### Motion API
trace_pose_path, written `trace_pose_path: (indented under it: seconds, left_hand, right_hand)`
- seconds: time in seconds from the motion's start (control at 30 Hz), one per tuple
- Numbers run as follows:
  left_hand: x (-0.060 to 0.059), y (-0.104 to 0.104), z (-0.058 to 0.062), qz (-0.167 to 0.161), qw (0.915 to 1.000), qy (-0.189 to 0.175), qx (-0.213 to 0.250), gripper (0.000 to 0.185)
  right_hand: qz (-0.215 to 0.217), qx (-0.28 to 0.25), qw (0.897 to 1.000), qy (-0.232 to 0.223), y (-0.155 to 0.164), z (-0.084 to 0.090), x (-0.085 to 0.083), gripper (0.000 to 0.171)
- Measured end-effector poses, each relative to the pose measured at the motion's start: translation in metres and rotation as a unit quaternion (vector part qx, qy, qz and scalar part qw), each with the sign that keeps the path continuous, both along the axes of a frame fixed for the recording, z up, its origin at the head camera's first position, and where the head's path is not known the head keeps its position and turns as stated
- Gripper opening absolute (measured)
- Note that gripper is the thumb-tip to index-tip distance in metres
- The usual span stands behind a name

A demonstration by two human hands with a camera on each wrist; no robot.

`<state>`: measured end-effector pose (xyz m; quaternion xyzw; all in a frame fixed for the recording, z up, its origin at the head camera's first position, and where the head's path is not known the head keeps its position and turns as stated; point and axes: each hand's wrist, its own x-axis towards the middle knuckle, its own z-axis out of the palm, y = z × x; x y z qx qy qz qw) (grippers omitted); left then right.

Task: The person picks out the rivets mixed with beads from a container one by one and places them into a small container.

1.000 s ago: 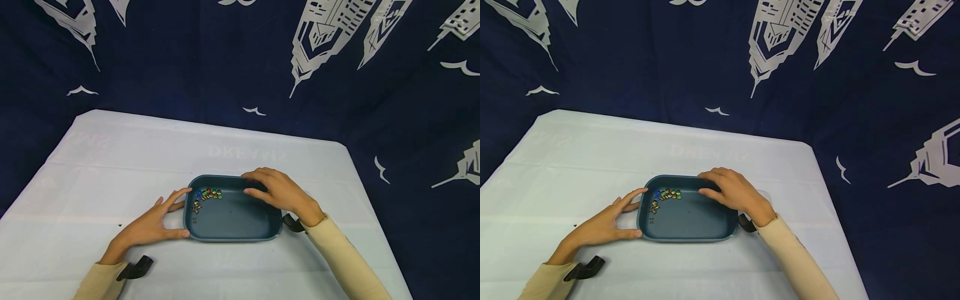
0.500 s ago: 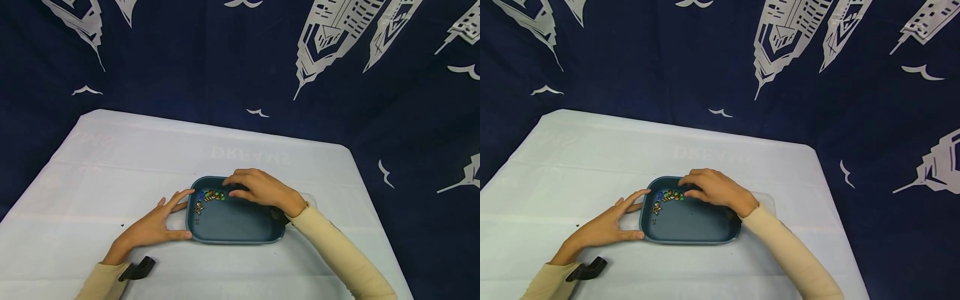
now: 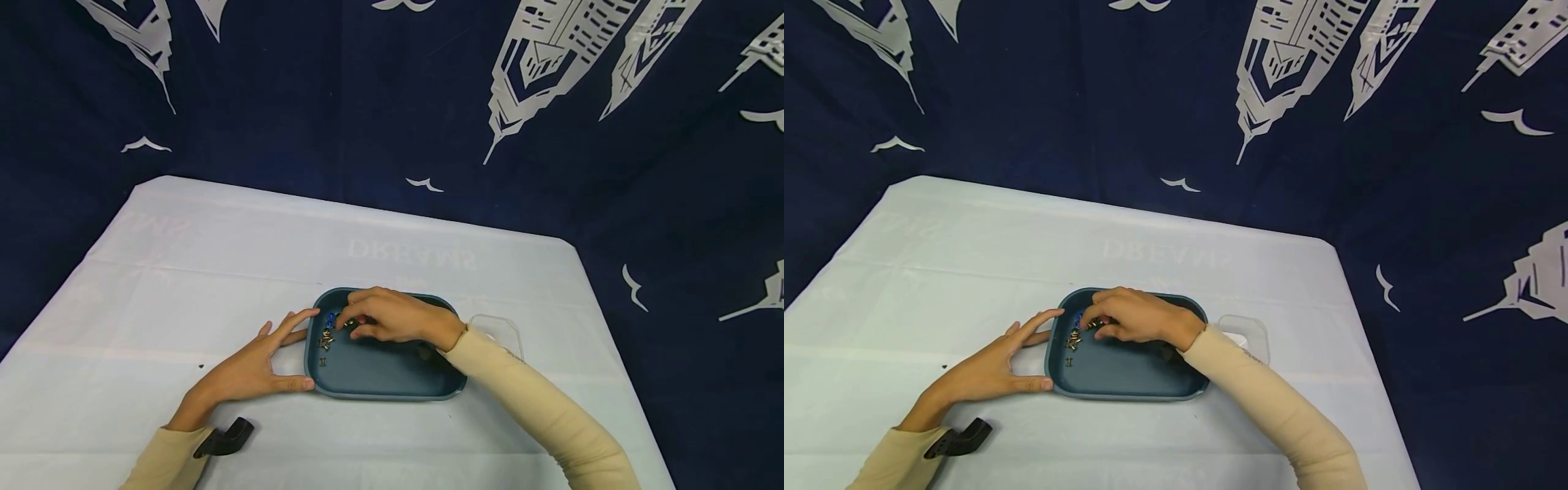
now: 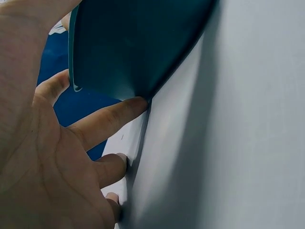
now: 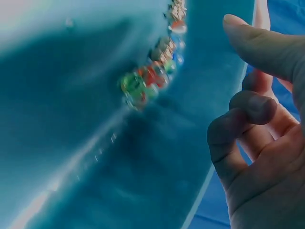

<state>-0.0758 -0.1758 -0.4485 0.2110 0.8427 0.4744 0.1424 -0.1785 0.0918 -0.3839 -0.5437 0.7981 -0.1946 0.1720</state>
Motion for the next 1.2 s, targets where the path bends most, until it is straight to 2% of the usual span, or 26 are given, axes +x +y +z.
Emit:
trace_pose_path:
  seconds: [0.27, 0.53, 1.2]
  left_hand:
    - [0.000, -0.001, -0.001, -0.003, 0.9999, 0.007, 0.007, 0.107]
    - [0.000, -0.001, -0.001, -0.001, 0.9999, 0.007, 0.007, 0.107]
    - [0.000, 0.001, -0.002, 0.000, 1.0000, 0.007, 0.007, 0.105]
  right_hand:
    - [-0.005, 0.023, 0.999, -0.031, -0.011, -0.016, 0.000, 0.023]
    - [-0.007, 0.014, 0.998, -0.059, -0.020, -0.027, -0.003, 0.019]
    - [-0.021, 0.045, 0.996, -0.078, -0.028, -0.037, -0.006, 0.017]
